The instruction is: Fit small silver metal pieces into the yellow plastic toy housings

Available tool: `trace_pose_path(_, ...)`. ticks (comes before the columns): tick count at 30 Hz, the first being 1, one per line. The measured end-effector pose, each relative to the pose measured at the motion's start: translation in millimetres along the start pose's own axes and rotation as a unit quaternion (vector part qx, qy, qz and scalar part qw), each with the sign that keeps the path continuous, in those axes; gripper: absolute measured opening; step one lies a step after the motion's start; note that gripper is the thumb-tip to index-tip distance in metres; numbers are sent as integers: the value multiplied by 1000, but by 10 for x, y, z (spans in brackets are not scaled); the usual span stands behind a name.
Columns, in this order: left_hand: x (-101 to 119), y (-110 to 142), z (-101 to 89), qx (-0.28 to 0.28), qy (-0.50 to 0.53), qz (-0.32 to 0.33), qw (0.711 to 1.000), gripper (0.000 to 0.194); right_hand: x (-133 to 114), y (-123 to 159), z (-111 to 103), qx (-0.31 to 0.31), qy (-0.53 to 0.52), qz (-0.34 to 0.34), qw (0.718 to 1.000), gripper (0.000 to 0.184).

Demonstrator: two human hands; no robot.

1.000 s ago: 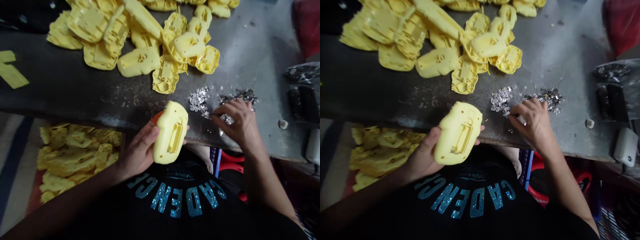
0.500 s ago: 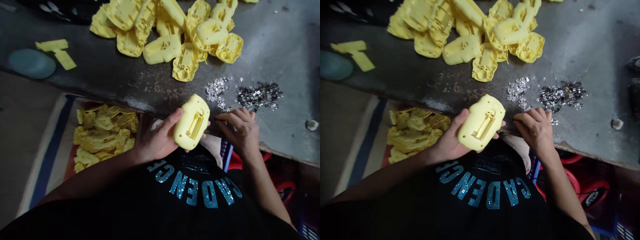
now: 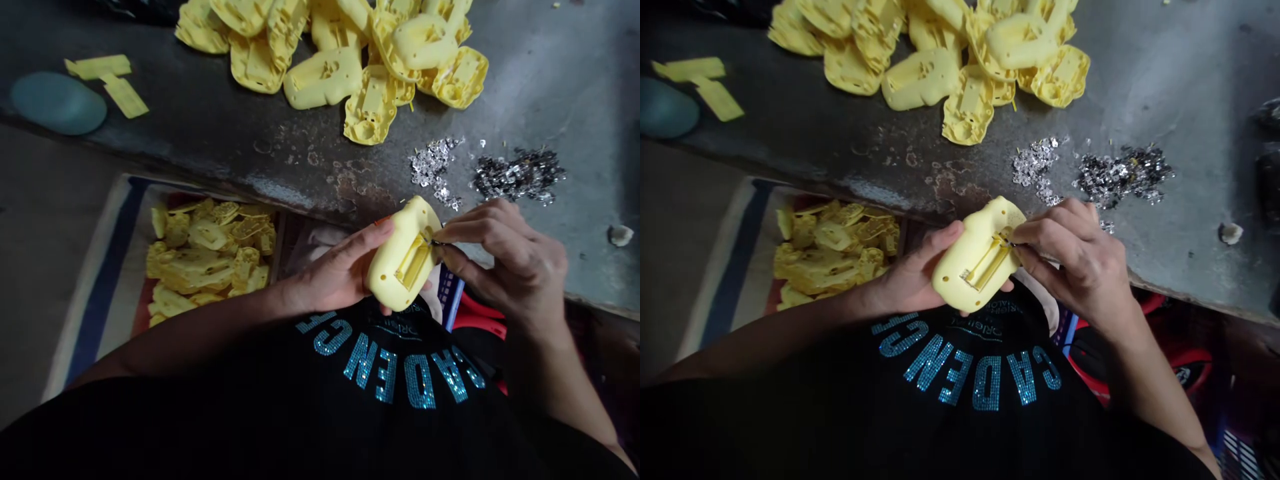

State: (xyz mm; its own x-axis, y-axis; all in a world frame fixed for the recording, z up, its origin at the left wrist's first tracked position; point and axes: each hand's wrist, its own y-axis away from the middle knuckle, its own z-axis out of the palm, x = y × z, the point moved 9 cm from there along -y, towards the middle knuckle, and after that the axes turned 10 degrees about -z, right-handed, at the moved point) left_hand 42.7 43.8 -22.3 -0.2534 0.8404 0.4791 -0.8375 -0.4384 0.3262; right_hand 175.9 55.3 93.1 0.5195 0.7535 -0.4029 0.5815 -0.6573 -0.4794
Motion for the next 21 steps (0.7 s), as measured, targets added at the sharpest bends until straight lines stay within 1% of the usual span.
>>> trace_pose_path(5,-71,-4,44,-28,5,-17,999,73,-144,-11,-22,-39,80,-40,995,35)
trace_pose_path(10,-73,-24,97,-24,-10,-21,999,70,-272,-33,-18,-63,138,-77,985,25)
trace_pose_path(15,-102,-47,67,-5,1,-29,1000,71,-309,-10,2,-66,145,-77,984,24)
trace_pose_path(18,-118,-60,52,-7,6,-31,999,71,-283,15,24,-67,146,-59,985,24)
trace_pose_path(21,-115,-70,51,-13,17,-29,999,69,-267,33,36,-58,139,-52,987,29)
